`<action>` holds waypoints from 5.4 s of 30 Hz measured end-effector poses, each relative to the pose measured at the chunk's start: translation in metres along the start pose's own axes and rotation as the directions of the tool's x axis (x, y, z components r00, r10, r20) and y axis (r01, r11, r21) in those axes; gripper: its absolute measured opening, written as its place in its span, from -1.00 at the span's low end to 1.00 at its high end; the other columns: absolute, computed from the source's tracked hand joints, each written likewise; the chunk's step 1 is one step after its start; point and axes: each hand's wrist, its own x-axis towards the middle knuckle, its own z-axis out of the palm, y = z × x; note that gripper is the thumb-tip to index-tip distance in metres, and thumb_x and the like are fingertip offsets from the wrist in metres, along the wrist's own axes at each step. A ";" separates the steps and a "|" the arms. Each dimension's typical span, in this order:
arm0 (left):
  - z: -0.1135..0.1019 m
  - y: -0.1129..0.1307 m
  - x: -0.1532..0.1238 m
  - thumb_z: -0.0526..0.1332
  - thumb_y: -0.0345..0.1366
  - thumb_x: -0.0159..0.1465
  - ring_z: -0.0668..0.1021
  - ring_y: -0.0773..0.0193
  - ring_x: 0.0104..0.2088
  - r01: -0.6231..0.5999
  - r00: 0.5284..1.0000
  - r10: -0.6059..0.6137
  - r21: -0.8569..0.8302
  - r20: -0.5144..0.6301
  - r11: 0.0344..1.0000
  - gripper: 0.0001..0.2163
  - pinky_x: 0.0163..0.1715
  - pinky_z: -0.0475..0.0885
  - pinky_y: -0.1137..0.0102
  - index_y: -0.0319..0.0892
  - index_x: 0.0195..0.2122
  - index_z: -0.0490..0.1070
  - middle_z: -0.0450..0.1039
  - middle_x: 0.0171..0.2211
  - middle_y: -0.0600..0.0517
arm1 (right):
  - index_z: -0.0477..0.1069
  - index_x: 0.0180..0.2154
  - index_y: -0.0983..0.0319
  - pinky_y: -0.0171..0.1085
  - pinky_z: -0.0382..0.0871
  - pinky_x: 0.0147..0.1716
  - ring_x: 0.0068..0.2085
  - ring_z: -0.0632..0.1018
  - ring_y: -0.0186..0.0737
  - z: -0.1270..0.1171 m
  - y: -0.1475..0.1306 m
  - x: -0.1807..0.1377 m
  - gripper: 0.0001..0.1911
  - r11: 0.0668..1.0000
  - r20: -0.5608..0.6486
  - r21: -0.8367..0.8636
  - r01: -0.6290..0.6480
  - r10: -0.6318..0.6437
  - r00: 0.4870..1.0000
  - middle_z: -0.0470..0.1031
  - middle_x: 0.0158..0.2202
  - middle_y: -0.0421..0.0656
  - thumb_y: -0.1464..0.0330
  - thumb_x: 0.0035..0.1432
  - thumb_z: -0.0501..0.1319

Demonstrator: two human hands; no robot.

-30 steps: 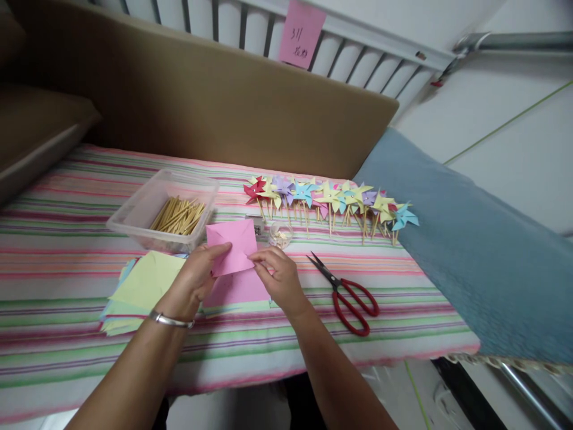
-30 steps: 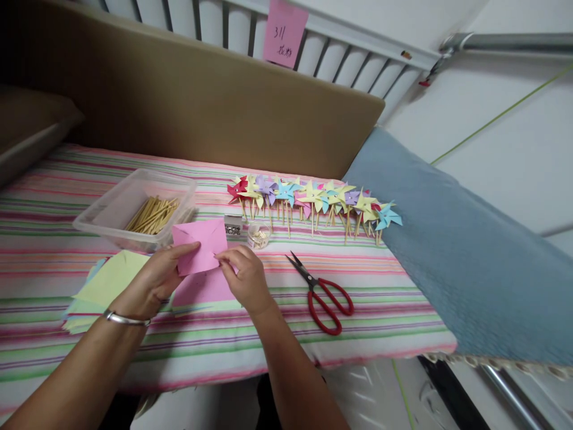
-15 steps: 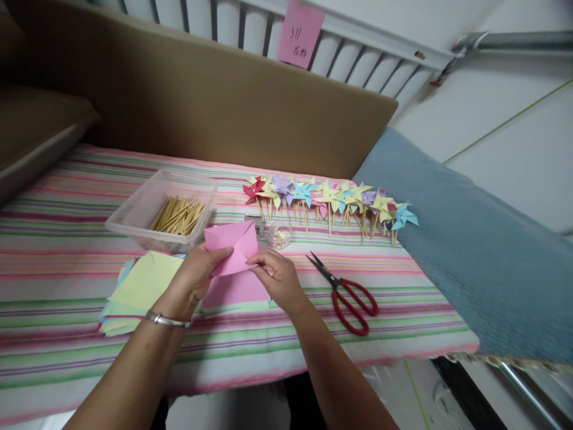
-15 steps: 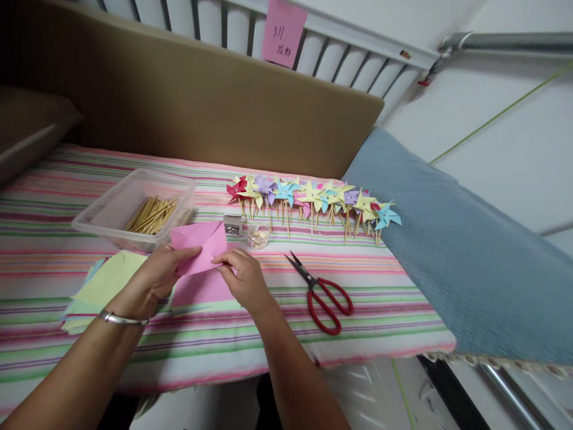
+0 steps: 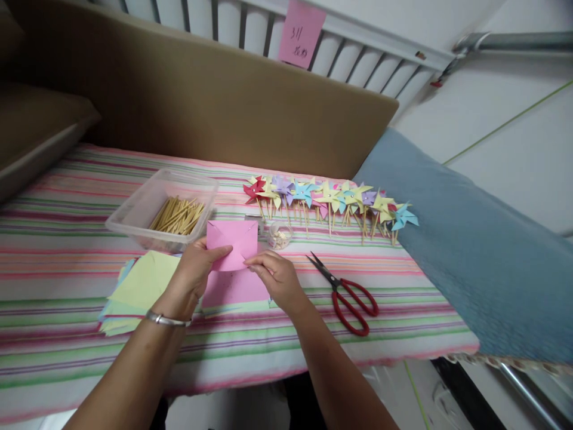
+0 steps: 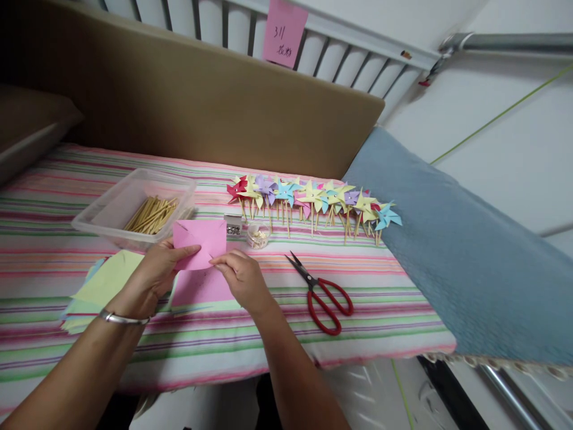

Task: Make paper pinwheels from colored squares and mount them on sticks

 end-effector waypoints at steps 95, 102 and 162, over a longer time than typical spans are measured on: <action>0.020 -0.005 -0.015 0.38 -0.19 -0.04 0.52 0.23 -0.23 0.111 0.945 -0.143 0.122 0.295 0.986 -0.57 -0.20 0.35 0.35 -0.19 -0.13 0.46 0.52 -0.20 -0.07 | 0.38 -0.15 0.22 -0.28 0.45 -0.29 -0.27 0.57 -0.18 0.001 0.008 0.009 -0.58 0.736 -0.196 0.611 -0.290 0.496 0.846 0.58 -0.27 -0.17 0.46 -0.16 0.28; 0.026 -0.023 -0.017 0.39 -0.25 -0.03 0.49 0.33 -0.40 0.118 0.948 -0.144 0.106 0.283 0.987 -0.75 -0.33 0.32 0.43 -0.22 -0.32 0.53 0.54 -0.38 0.02 | 0.38 -0.17 0.21 -0.29 0.44 -0.27 -0.27 0.57 -0.20 0.008 0.001 0.008 -0.62 0.721 -0.201 0.653 -0.233 0.462 0.864 0.59 -0.28 -0.18 0.46 -0.14 0.27; 0.020 -0.009 -0.013 0.39 -0.33 -0.16 0.31 0.47 -0.66 0.147 0.977 -0.160 0.099 0.143 0.984 -0.84 -0.63 0.14 0.52 -0.27 -0.63 0.44 0.38 -0.69 0.13 | 0.45 -0.53 0.21 -0.25 0.31 -0.16 -0.28 0.44 -0.26 0.011 -0.001 0.002 -0.88 0.966 -0.240 0.116 -0.230 0.252 0.938 0.35 -0.40 -0.22 0.34 -0.06 0.34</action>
